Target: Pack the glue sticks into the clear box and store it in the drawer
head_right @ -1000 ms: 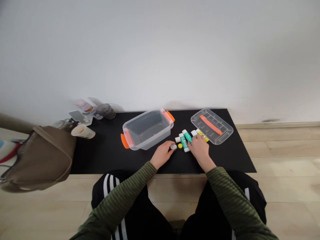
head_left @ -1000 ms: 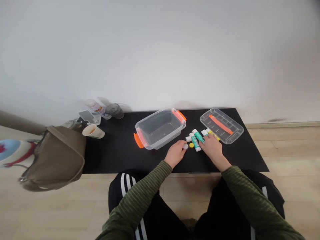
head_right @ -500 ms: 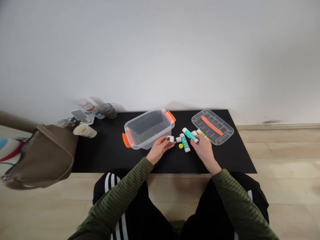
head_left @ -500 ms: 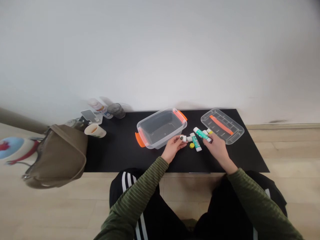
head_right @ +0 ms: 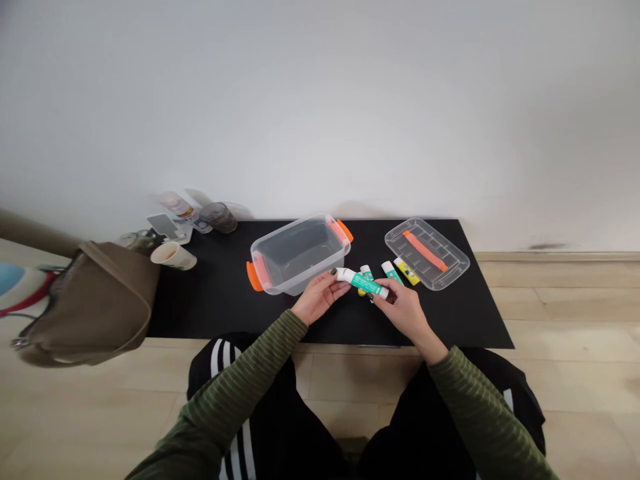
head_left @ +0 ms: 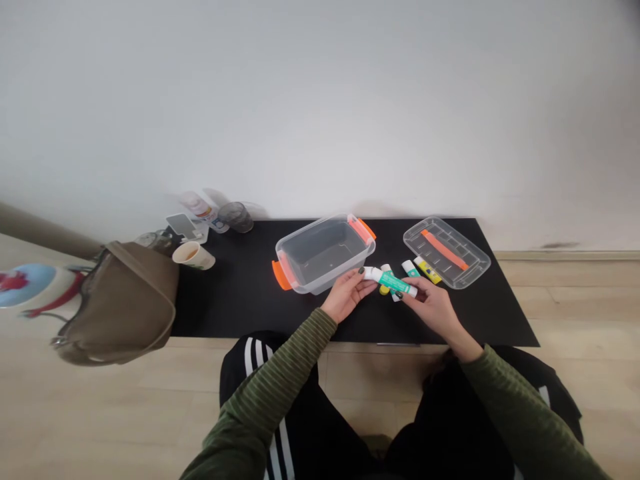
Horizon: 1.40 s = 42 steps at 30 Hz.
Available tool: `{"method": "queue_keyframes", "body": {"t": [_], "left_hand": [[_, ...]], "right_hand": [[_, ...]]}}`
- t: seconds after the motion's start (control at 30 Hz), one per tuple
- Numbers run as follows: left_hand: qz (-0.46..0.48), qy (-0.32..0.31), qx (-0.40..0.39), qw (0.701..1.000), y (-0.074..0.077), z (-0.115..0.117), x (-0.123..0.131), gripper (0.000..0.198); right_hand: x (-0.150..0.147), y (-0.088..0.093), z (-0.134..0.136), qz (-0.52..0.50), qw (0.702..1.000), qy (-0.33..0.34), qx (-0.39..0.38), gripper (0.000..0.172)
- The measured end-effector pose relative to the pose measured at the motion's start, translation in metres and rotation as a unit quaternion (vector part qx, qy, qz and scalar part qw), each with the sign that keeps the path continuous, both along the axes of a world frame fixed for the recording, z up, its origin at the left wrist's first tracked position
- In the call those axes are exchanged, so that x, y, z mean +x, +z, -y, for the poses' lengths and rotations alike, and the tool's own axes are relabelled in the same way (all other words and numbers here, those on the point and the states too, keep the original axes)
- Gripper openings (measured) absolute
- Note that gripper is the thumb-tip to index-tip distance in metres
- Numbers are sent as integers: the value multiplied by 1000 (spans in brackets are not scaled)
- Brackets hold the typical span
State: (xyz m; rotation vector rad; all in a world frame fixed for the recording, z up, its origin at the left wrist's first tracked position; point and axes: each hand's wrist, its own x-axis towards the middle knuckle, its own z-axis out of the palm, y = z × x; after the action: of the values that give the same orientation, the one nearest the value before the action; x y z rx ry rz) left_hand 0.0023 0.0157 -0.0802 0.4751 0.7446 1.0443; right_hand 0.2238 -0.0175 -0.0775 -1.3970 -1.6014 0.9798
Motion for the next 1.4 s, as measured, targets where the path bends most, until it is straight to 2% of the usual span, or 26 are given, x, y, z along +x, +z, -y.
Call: {"method": "queue_keyframes", "body": {"t": [0.27, 0.6, 0.93, 1.2, 1.3, 1.4], "left_hand": [[-20, -14, 21, 999, 1, 1, -2, 22], [-51, -21, 35, 998, 3, 3, 0, 32], [-71, -31, 72, 994, 8, 6, -1, 40], [-96, -53, 88, 990, 4, 7, 0, 41], [-108, -63, 98, 987, 3, 8, 1, 42], [-126, -81, 105, 983, 2, 11, 4, 44]], "right_hand": [[4, 7, 2, 63, 998, -12, 28, 33], [5, 2, 2, 58, 998, -9, 32, 35], [7, -1, 6, -30, 1000, 0, -8, 36], [9, -6, 7, -84, 995, 9, -60, 39], [10, -4, 7, -42, 996, 28, -73, 41], [8, 1, 9, 66, 993, 79, -54, 36]]}}
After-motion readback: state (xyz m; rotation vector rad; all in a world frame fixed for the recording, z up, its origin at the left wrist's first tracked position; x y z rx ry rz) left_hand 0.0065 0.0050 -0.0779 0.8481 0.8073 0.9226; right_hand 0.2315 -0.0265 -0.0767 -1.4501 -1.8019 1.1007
